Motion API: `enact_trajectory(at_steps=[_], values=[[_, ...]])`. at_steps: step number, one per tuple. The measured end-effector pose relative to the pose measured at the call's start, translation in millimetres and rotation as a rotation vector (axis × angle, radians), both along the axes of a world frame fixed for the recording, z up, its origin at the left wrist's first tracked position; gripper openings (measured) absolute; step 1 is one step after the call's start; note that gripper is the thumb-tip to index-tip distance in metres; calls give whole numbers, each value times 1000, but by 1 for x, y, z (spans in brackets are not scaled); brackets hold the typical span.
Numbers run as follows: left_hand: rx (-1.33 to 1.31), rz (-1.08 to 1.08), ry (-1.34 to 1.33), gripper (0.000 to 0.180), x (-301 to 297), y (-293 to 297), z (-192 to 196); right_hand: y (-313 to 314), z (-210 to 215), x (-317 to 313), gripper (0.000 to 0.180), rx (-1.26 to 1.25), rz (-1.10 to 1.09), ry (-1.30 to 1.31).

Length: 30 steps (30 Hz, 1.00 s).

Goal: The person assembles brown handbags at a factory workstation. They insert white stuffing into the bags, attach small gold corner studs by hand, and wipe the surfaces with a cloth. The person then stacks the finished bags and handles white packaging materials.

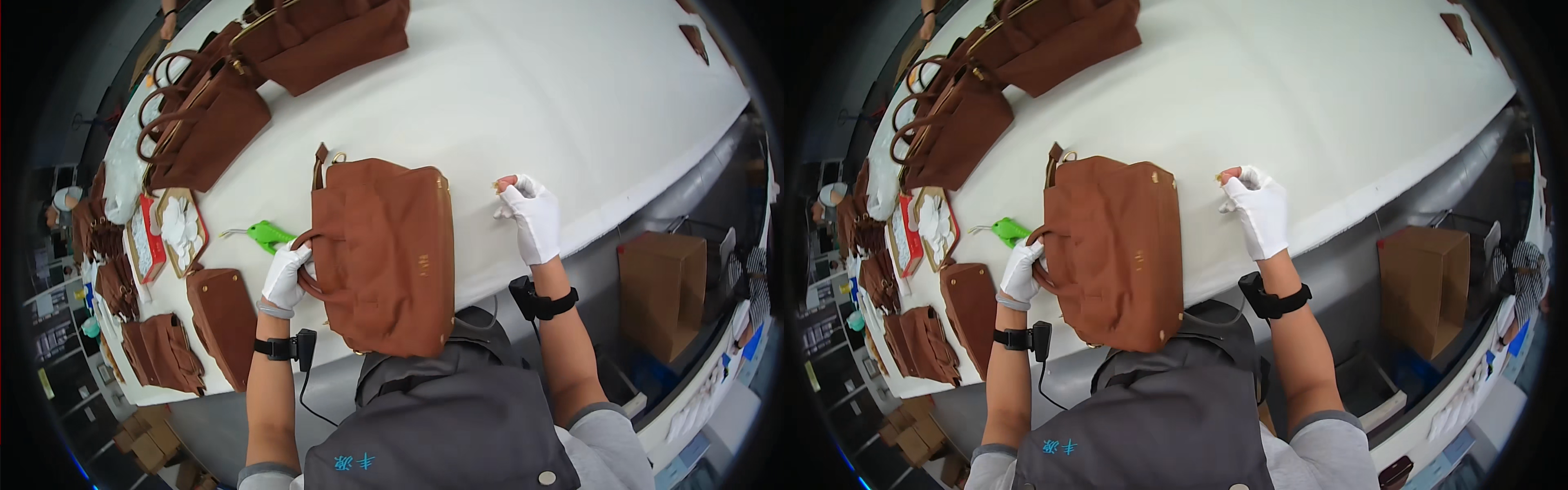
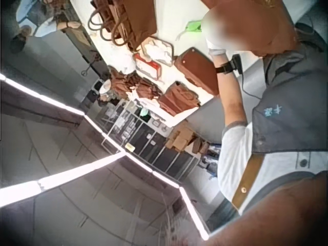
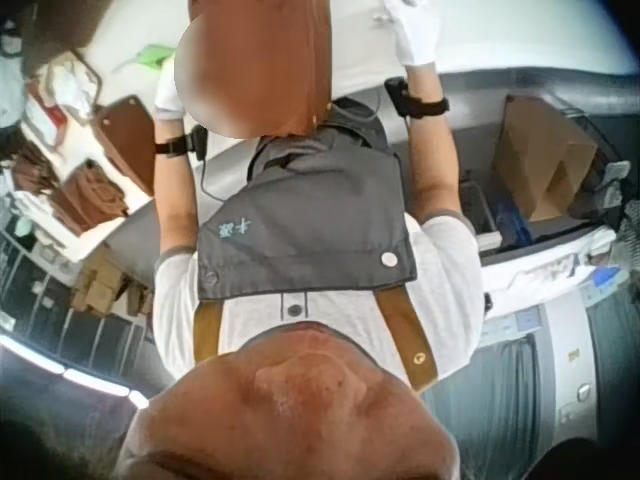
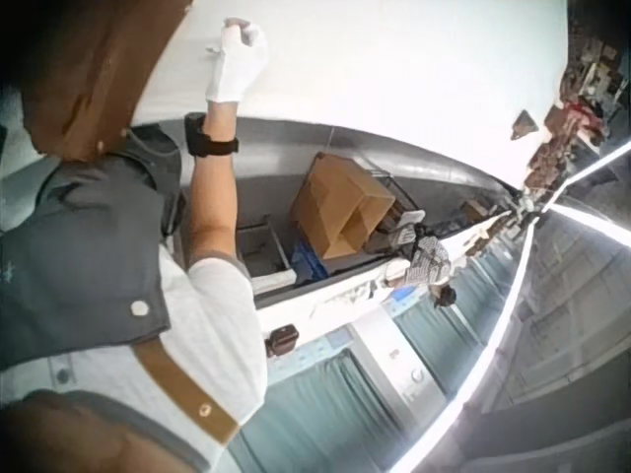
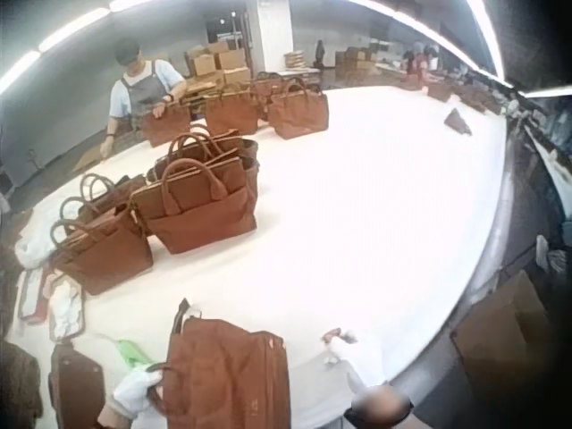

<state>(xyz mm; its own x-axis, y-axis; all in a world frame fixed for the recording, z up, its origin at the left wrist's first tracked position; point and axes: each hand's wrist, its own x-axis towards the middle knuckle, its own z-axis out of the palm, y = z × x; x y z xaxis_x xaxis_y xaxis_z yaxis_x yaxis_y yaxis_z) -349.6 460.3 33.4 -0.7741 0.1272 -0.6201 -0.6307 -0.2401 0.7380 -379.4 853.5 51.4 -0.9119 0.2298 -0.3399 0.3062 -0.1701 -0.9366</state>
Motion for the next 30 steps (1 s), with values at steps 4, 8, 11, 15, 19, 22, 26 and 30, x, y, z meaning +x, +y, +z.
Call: enact_trajectory(at_steps=[4,8,11,15,19,22,26,30], values=[[-103,53,-11,21,-2,3,-5,-9,-13,3,11,189,85,-94],[-153,31,-42,19,-3,-2,-3,-32,-13,-1,11,279,167,-102],[-227,52,-70,19,-3,3,2,-43,-20,-4,11,404,203,-58],[-232,40,-75,19,-5,1,-1,-49,-31,1,11,409,149,-18],[-230,48,-88,20,-5,3,2,-51,-36,-1,8,539,144,57],[-217,47,-85,21,-5,1,0,-51,-35,-6,5,592,141,86],[-219,54,-89,21,-6,6,3,-52,-29,-13,4,639,182,94],[-232,20,-68,21,-7,1,0,-51,-28,-20,4,595,194,84]])
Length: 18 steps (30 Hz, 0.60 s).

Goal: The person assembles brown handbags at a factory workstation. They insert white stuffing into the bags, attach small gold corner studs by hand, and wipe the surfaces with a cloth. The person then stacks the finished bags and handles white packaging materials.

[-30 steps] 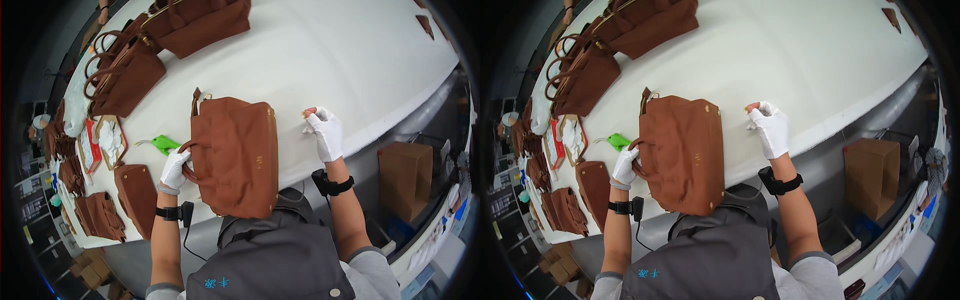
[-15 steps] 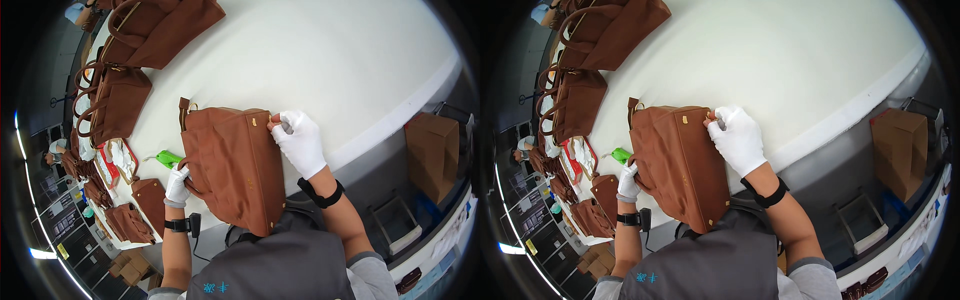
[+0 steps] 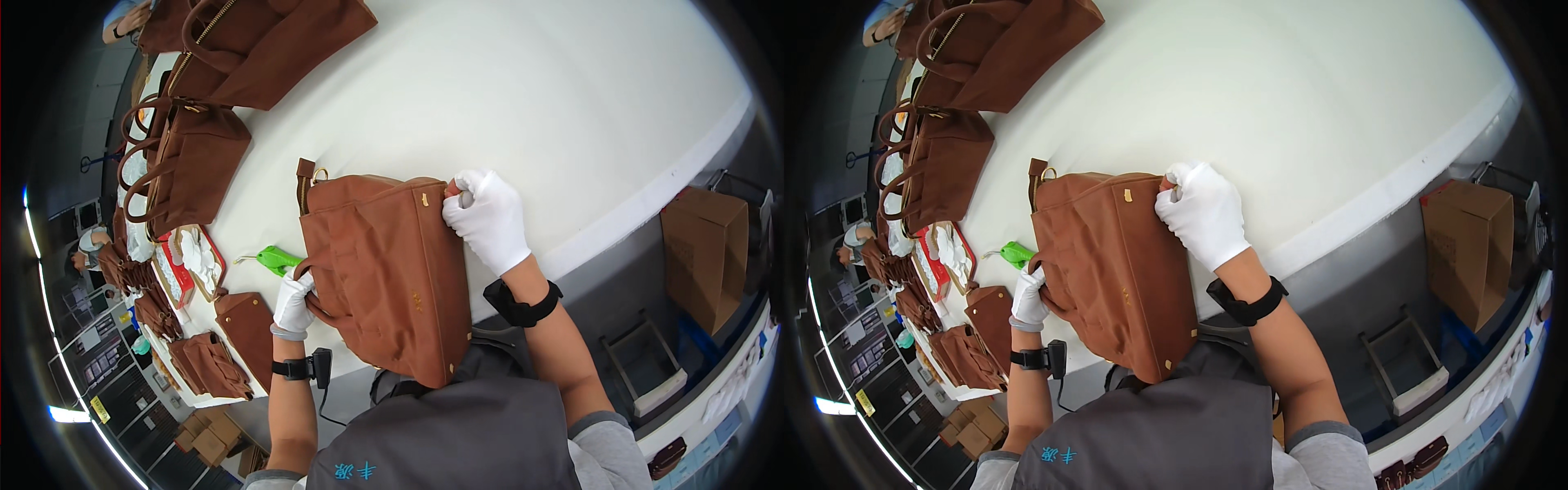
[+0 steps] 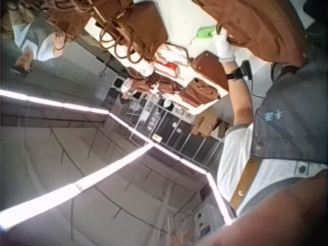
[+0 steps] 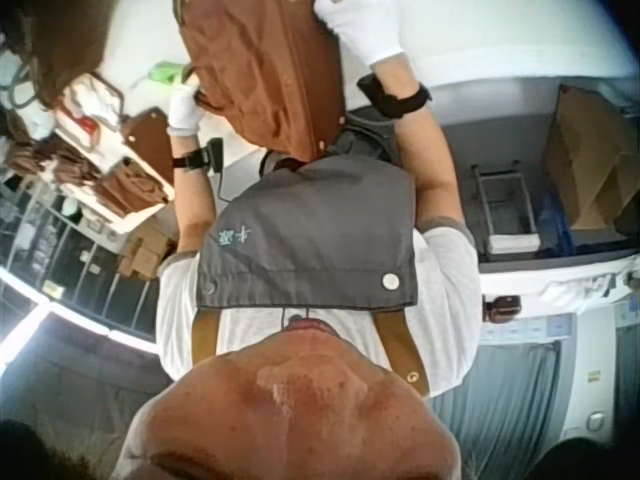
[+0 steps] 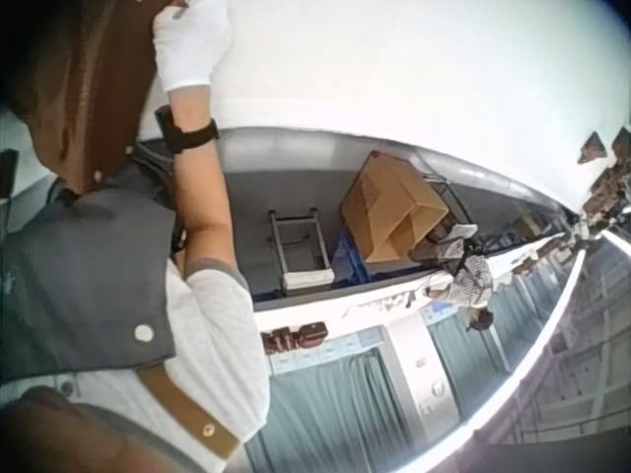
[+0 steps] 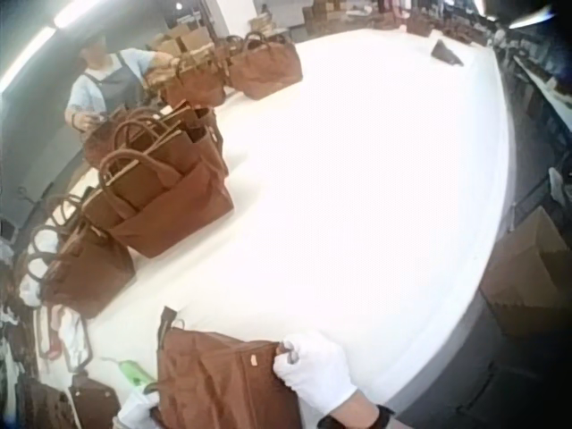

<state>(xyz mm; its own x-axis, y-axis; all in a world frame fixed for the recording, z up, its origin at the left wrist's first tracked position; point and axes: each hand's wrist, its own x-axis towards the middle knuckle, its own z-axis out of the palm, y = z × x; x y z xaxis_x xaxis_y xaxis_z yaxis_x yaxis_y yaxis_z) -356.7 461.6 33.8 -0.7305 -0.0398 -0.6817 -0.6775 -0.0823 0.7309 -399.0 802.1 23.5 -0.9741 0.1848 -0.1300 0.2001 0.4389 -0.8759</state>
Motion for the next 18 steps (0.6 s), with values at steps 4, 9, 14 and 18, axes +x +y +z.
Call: enact_trajectory(at_steps=[4,9,14,18], values=[[27,-21,3,26,7,-19,-12,9,9,-4,4,-120,19,-69],[-39,-20,35,16,2,-3,-6,23,14,-10,6,-108,40,-178],[-42,-46,29,16,2,-5,-4,29,33,-2,4,-152,-253,-183],[-49,6,25,16,-1,3,-4,-3,40,13,9,-55,-165,395]])
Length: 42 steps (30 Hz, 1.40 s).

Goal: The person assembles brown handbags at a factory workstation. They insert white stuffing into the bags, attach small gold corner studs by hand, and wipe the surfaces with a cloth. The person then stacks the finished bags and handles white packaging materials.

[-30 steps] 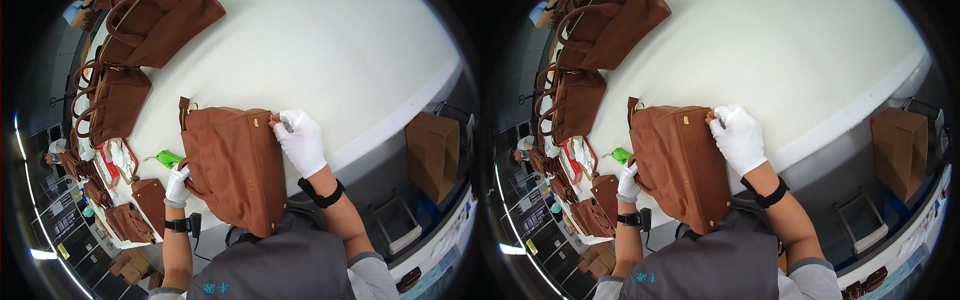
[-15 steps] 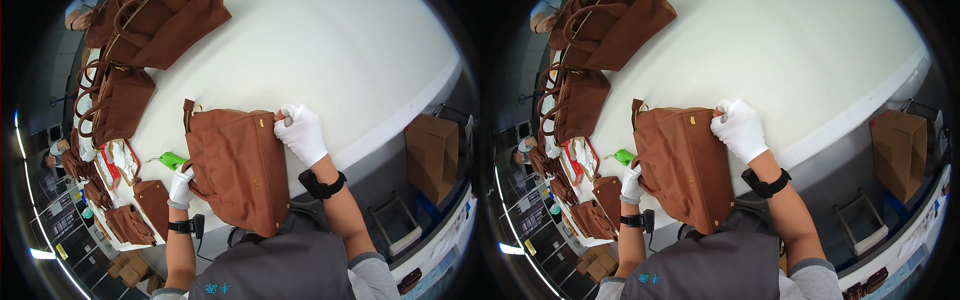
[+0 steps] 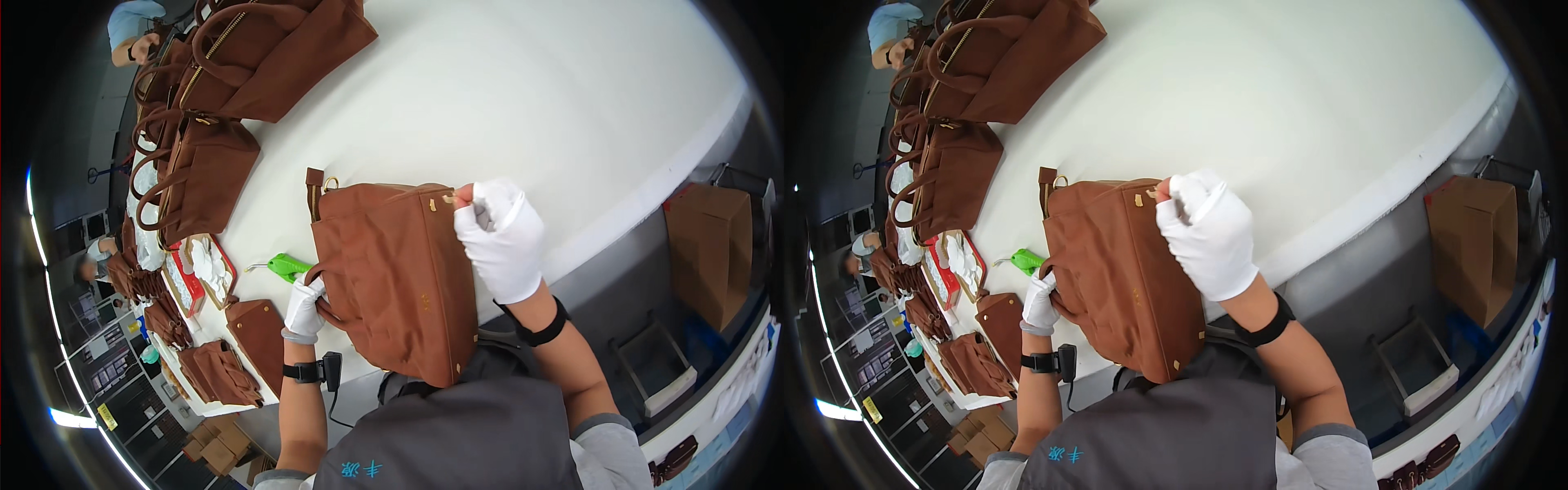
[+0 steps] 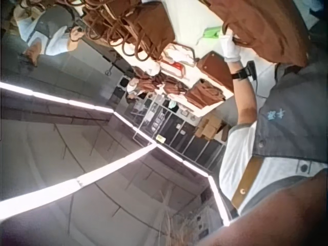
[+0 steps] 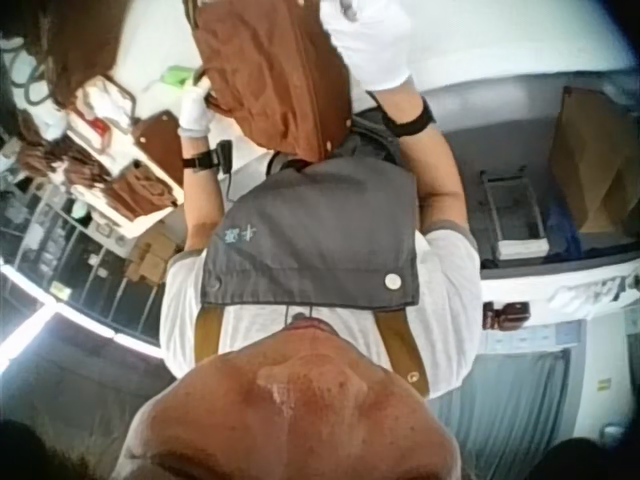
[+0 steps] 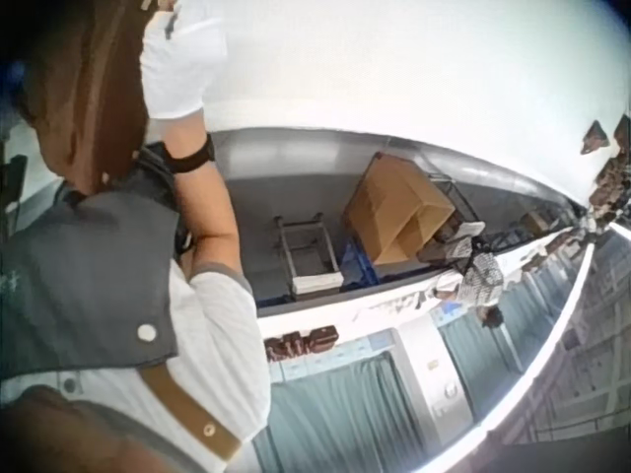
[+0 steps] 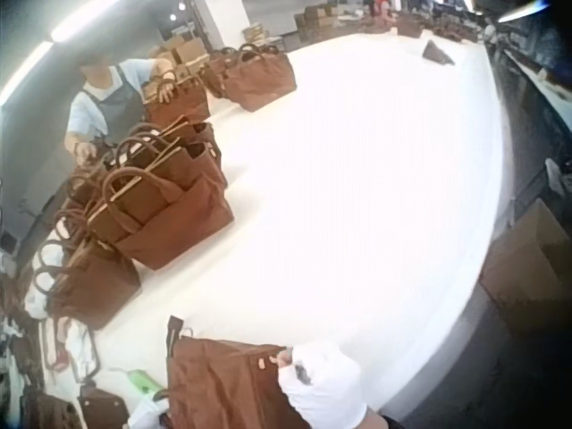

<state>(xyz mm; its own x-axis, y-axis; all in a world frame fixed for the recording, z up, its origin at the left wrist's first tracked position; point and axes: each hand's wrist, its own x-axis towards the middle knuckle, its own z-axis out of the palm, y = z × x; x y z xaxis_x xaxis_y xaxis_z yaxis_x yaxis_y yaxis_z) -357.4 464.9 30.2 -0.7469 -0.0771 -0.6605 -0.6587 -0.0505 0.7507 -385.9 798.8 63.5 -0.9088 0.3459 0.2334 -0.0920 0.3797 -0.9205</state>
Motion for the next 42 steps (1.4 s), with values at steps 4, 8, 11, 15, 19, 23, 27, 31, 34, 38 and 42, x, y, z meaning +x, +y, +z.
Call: enact_trajectory(at_steps=[4,8,11,15,19,23,27,31,34,38,42], values=[[-15,-28,-5,16,0,0,5,-9,-6,3,12,111,-3,79],[-1,-13,13,16,2,-5,-1,-13,-8,5,13,125,-7,37],[-5,-14,20,16,3,-5,-3,-17,-5,6,12,48,23,-17],[-3,-28,-3,17,1,-6,-1,-18,3,7,11,-36,26,-88],[1,-44,-4,18,0,-4,0,-16,4,7,11,-187,89,-117],[24,-49,0,18,1,-9,-3,-18,-2,6,10,-241,98,-38],[11,-40,-11,18,0,-7,-2,-18,-4,4,10,-14,78,28],[9,-57,3,18,2,-12,-6,-14,-1,-1,8,44,137,-19],[5,-68,16,18,2,-10,-6,-9,-2,-8,5,-206,127,-184],[7,-70,16,19,3,-4,1,15,-14,-10,4,-517,1,-453],[15,-55,7,22,2,0,3,3,-3,21,7,-486,22,-322]])
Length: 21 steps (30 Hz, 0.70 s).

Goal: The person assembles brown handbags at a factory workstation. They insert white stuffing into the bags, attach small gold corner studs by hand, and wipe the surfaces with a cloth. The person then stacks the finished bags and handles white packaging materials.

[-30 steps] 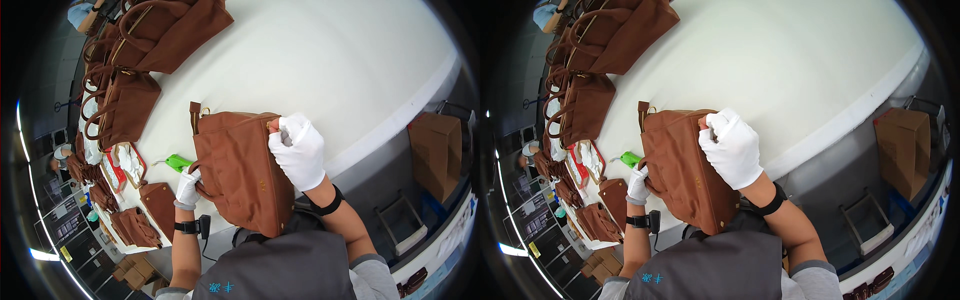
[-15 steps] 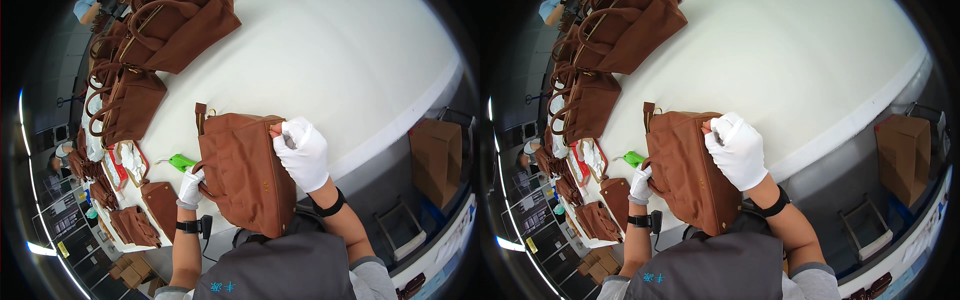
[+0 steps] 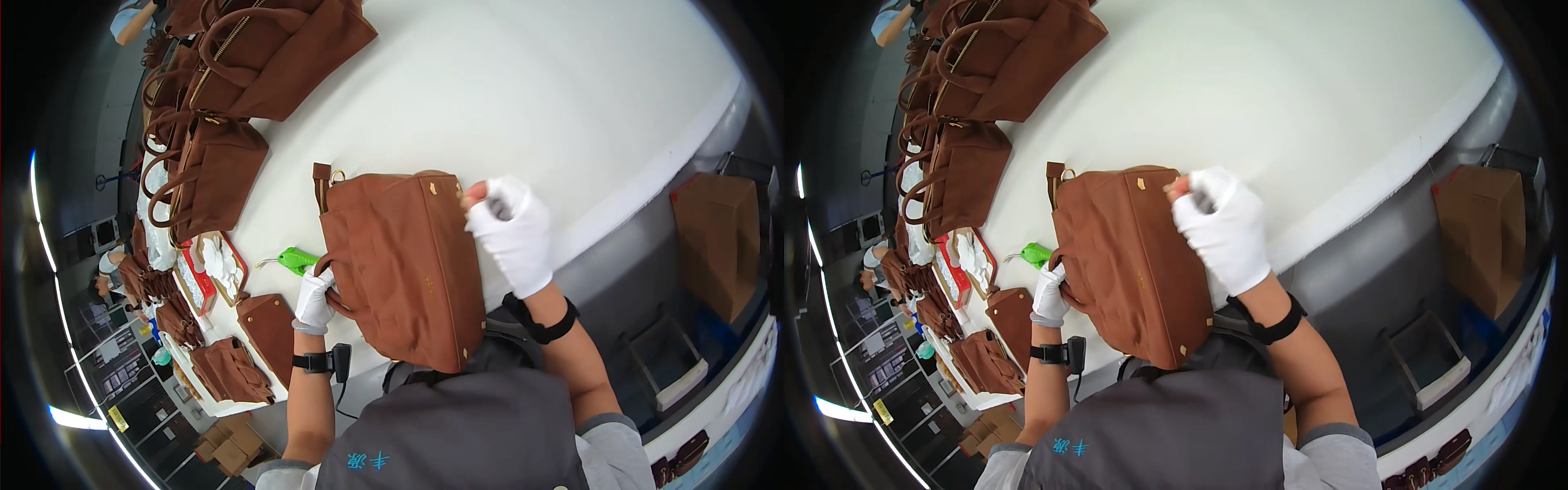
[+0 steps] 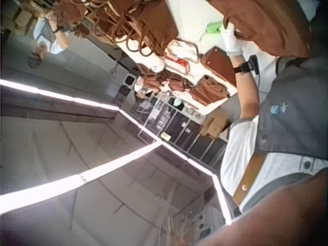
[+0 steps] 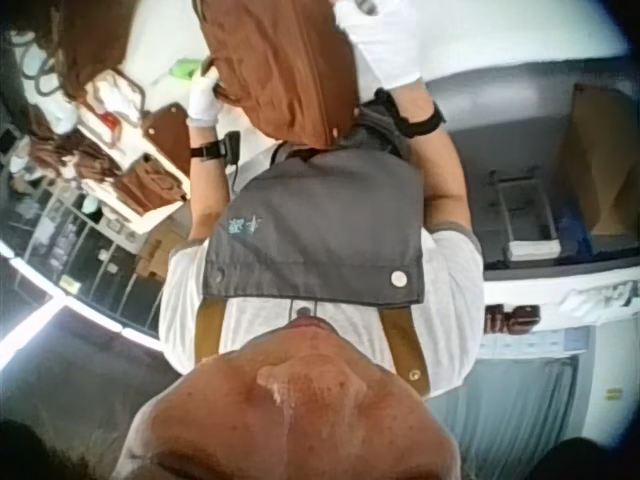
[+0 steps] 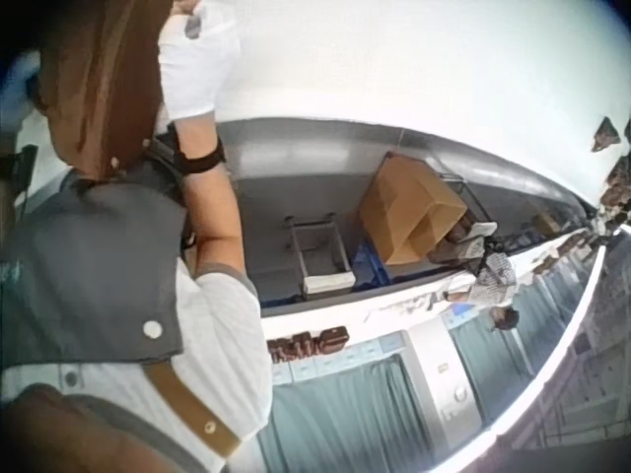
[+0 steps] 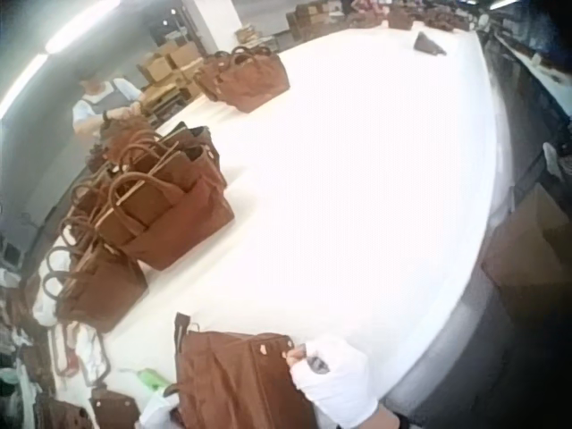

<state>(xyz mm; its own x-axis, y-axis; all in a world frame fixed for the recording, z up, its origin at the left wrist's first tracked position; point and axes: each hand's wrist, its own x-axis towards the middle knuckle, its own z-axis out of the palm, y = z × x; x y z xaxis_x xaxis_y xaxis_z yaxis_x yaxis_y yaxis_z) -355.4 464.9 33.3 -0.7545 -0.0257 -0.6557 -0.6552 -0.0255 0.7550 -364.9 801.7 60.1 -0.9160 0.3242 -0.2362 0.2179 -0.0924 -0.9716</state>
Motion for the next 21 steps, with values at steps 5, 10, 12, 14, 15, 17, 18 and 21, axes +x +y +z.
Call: enact_trajectory(at_steps=[5,10,12,14,15,17,18,21], values=[[31,-21,7,25,-1,0,2,-18,-1,-5,12,277,1,321],[51,22,14,25,-2,5,3,-20,0,-16,7,472,32,329],[64,4,14,24,-1,3,3,-21,3,-18,4,470,57,293],[60,-15,16,24,-1,3,4,-18,3,-23,4,433,97,258],[58,-13,14,24,-1,2,3,-15,5,-26,4,317,125,166],[55,-16,7,24,0,-1,0,-5,6,-29,4,84,172,-22],[47,-16,9,24,-1,0,0,-1,2,-31,4,57,116,-62],[32,-38,4,27,-1,-2,-1,13,-9,-21,5,-120,-122,-88]])
